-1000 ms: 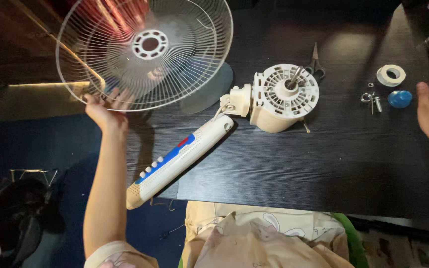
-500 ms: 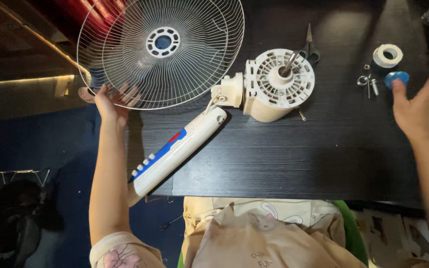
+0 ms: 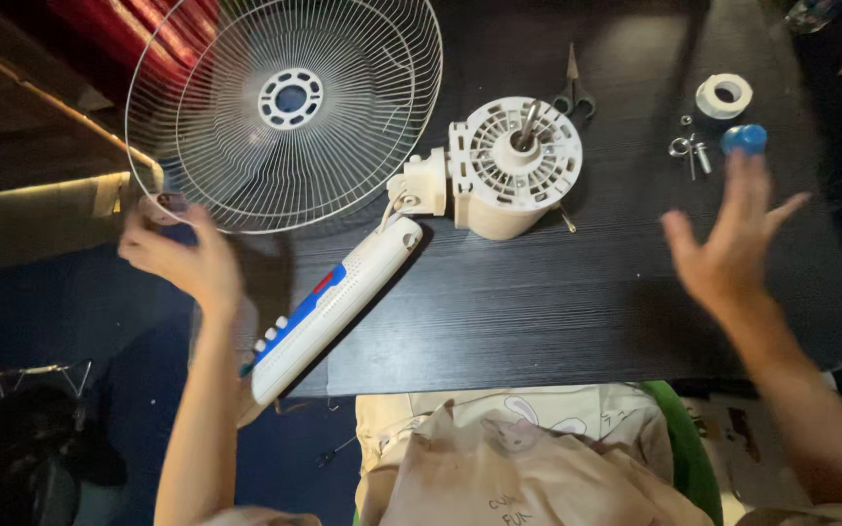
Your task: The person disassembles a table fan by removing screws from the front grille and neck with a screwdriver, then detaches the grille, fan blades, and motor housing. The removed parts and screws are placed on the table.
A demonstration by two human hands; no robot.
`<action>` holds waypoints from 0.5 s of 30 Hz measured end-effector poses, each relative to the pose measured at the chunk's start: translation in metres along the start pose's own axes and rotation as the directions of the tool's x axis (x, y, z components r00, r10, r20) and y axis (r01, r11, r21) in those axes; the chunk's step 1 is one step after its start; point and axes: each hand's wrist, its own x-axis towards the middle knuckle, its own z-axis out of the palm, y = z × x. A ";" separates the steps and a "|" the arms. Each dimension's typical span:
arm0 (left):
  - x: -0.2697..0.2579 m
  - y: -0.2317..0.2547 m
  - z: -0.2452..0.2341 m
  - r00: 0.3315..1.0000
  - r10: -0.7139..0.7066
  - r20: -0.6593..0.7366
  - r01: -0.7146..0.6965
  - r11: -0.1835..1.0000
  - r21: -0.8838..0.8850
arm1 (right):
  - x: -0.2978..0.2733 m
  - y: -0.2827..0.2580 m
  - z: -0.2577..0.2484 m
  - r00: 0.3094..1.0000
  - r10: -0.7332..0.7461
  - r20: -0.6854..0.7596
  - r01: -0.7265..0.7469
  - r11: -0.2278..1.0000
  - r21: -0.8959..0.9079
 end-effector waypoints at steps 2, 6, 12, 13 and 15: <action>-0.035 0.047 -0.021 0.895 0.356 0.269 -0.391 0.916 0.088 | -0.009 -0.034 0.007 0.992 -0.127 0.007 0.127 0.992 0.026; -0.080 0.119 -0.047 0.601 0.259 0.756 -0.449 0.892 0.051 | -0.007 -0.095 0.034 0.919 -0.394 -0.011 0.393 0.914 0.102; -0.069 0.147 -0.054 0.456 0.000 0.890 -0.282 0.949 0.144 | 0.015 -0.147 0.074 0.856 -0.480 -0.194 0.493 0.870 0.023; -0.066 0.145 -0.058 0.399 -0.052 0.915 -0.166 0.978 0.128 | 0.017 -0.151 0.076 0.860 -0.465 -0.208 0.473 0.881 -0.015; -0.065 0.141 -0.062 0.322 -0.042 0.946 0.040 0.999 0.031 | 0.023 -0.155 0.077 0.884 -0.424 -0.199 0.423 0.905 -0.048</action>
